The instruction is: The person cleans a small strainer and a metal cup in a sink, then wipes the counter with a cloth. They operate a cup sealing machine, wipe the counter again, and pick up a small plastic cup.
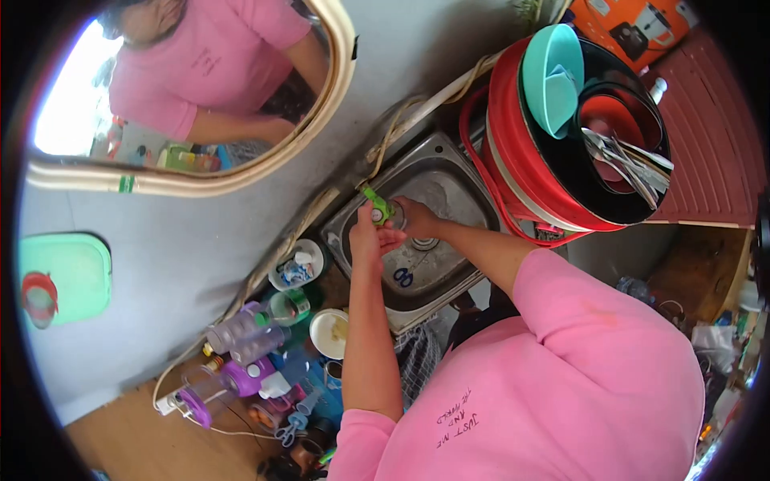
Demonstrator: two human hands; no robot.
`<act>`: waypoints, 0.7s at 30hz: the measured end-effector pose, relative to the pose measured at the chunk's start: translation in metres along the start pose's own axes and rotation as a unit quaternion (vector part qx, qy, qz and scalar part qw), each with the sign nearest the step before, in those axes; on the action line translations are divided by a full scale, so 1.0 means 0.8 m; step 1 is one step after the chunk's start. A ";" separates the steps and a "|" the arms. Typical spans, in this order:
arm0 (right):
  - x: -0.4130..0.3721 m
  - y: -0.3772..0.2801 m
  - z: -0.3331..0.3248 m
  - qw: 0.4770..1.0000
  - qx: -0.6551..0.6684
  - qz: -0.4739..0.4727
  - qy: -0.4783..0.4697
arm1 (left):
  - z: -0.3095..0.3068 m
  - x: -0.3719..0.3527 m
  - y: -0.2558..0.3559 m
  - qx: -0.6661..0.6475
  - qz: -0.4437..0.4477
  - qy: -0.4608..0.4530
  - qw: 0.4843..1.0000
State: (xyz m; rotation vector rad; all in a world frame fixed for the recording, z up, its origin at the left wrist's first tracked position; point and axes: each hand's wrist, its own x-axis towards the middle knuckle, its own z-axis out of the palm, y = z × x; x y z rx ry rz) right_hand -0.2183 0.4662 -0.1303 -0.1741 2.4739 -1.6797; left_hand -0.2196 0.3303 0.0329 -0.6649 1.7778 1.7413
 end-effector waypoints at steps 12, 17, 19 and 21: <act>-0.032 0.024 -0.002 0.997 0.038 0.051 0.043 | 0.027 -0.014 -0.003 0.318 0.200 0.229 0.898; -0.031 -0.014 -0.030 0.987 -0.081 0.107 -0.085 | 0.009 -0.032 -0.006 0.566 0.318 0.296 0.701; -0.030 -0.017 -0.033 0.966 -0.147 0.113 -0.178 | -0.020 -0.003 -0.048 0.281 0.481 0.175 0.812; -0.027 -0.031 -0.039 0.930 -0.220 0.114 -0.273 | -0.051 0.039 -0.121 0.183 0.397 0.180 0.881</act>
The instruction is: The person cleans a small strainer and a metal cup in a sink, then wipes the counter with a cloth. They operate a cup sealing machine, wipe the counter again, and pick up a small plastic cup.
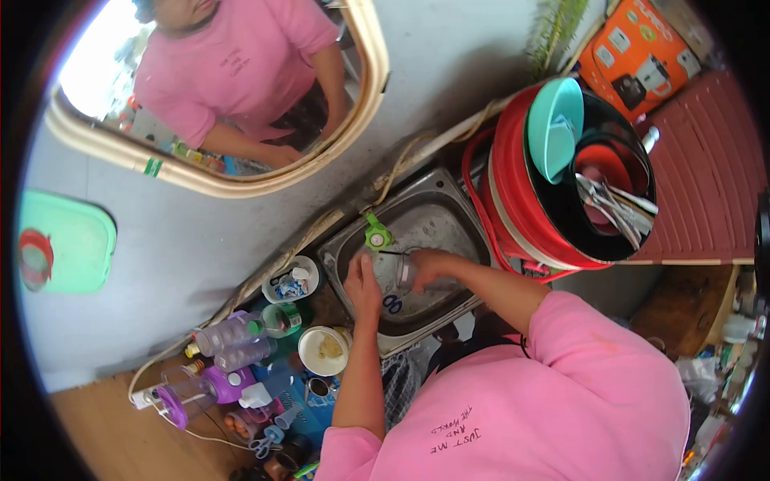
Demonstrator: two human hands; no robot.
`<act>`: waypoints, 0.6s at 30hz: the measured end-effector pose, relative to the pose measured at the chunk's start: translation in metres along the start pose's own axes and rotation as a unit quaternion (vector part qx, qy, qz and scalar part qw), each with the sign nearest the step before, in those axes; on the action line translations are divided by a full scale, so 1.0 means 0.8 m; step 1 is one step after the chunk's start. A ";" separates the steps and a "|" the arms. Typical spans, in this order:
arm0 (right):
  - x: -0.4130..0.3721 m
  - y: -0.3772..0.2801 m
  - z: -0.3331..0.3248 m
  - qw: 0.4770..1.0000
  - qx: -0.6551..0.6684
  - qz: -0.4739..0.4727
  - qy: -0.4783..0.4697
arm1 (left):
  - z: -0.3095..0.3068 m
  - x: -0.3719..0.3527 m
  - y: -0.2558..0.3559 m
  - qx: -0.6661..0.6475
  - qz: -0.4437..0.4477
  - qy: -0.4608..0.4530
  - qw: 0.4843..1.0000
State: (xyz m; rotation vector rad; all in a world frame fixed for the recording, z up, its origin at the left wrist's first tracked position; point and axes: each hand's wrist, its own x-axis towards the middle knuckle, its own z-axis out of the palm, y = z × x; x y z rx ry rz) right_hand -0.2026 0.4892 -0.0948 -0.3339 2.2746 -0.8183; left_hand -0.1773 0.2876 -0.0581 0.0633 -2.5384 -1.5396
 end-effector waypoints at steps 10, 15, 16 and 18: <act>-0.012 -0.051 0.010 0.962 0.058 -0.007 -0.265 | 0.089 -0.098 -0.150 -0.535 -0.435 -0.108 0.716; -0.015 0.017 0.031 0.931 0.243 0.199 -0.186 | 0.089 -0.067 -0.126 -0.561 -0.507 -0.071 0.650; -0.023 0.014 0.030 0.876 0.373 0.245 -0.181 | 0.081 -0.060 -0.118 -0.570 -0.503 -0.057 0.648; -0.030 0.019 0.039 0.806 0.486 0.286 -0.178 | 0.062 -0.049 -0.099 -0.326 -0.478 -0.078 0.812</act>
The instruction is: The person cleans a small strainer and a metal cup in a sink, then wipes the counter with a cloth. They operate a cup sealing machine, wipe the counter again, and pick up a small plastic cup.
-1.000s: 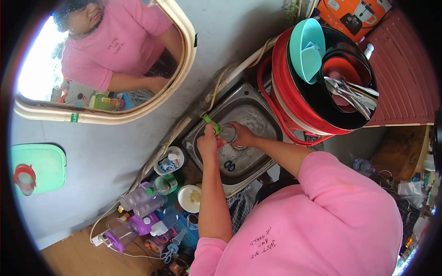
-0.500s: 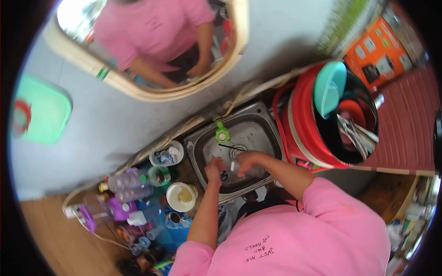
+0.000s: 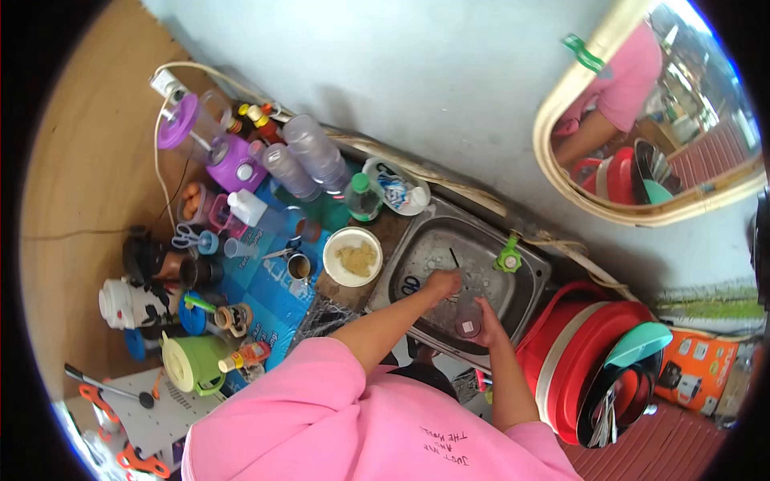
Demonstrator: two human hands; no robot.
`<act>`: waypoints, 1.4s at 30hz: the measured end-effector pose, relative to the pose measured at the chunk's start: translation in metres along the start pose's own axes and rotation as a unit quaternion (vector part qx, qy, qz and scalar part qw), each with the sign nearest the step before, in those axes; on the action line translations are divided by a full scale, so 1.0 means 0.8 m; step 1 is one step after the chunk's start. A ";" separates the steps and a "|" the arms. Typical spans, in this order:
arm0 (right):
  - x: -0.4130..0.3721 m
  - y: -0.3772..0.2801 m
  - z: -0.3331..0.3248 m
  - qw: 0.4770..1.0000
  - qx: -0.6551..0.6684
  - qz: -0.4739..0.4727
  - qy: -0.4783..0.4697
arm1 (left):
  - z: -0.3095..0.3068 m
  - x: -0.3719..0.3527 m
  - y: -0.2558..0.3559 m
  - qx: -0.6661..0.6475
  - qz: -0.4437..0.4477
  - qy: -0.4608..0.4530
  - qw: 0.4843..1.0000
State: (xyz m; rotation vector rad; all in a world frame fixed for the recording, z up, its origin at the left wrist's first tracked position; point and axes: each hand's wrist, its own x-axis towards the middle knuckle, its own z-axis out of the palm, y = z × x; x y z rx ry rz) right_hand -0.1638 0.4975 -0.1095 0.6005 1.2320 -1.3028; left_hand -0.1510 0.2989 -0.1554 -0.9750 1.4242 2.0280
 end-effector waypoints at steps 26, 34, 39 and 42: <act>-0.039 -0.034 0.132 0.891 0.255 -0.271 -0.259 | -0.059 -0.321 0.105 0.326 0.601 0.077 0.726; -0.031 -0.045 0.135 0.923 0.331 -0.122 -0.153 | -0.164 -0.416 0.163 0.368 0.513 0.184 0.753; -0.024 -0.023 0.094 0.935 0.333 -0.106 -0.056 | -0.263 -0.484 0.230 0.339 0.515 0.407 0.674; -0.029 -0.012 0.080 0.930 0.349 -0.112 -0.031 | -0.313 -0.473 0.272 0.368 0.516 0.501 0.589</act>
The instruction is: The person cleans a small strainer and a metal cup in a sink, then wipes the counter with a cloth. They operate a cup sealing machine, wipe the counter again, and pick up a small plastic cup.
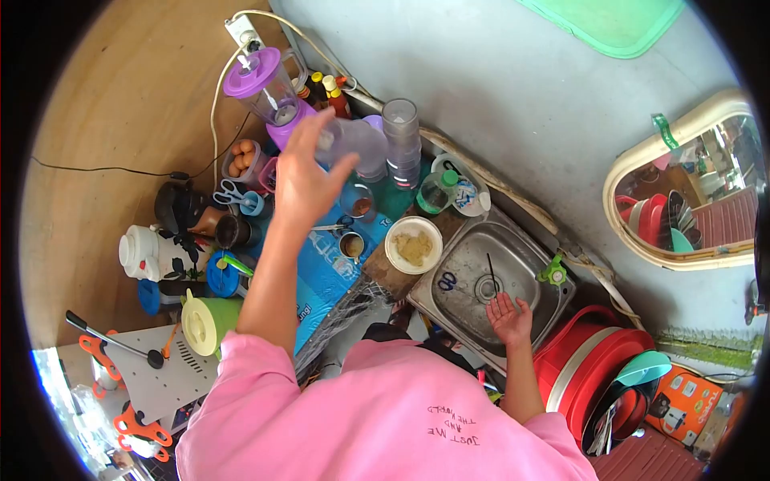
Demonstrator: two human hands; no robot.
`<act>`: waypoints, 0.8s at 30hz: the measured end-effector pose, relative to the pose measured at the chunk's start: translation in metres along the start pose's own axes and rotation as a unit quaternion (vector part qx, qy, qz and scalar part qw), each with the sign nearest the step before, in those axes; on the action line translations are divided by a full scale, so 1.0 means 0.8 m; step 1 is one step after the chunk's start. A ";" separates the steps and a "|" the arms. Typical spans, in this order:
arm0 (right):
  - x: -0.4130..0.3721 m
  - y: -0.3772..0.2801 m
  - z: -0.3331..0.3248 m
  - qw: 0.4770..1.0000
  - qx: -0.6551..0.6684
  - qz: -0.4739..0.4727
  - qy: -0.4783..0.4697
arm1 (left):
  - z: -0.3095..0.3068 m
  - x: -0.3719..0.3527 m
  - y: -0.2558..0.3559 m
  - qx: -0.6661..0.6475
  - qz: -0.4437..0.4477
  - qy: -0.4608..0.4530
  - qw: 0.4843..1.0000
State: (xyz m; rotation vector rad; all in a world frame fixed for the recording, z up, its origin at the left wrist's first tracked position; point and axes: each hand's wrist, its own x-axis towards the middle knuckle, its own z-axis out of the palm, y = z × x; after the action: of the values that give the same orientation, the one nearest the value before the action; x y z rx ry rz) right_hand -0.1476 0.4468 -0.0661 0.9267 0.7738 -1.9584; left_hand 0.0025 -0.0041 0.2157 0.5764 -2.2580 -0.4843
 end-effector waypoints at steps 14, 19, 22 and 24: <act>-0.002 0.024 -0.037 0.993 -0.114 -0.010 0.033 | 0.093 -0.021 -0.085 0.120 0.033 -0.006 0.992; 0.012 0.038 -0.040 0.979 -0.196 -0.016 0.058 | 0.129 -0.210 -0.084 0.257 -0.164 -0.313 0.899; 0.014 0.042 -0.023 0.957 -0.280 -0.022 0.070 | 0.170 -0.283 -0.121 0.259 -0.174 -0.361 0.879; 0.014 0.046 -0.012 0.944 -0.323 -0.023 0.066 | 0.175 -0.295 -0.132 0.258 -0.191 -0.368 0.873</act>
State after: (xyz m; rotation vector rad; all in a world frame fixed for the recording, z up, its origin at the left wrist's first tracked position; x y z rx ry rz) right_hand -0.1175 0.4317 -0.0872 0.6358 1.4142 -1.5194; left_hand 0.0726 0.0581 -0.0628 1.3054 -3.0464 -0.3059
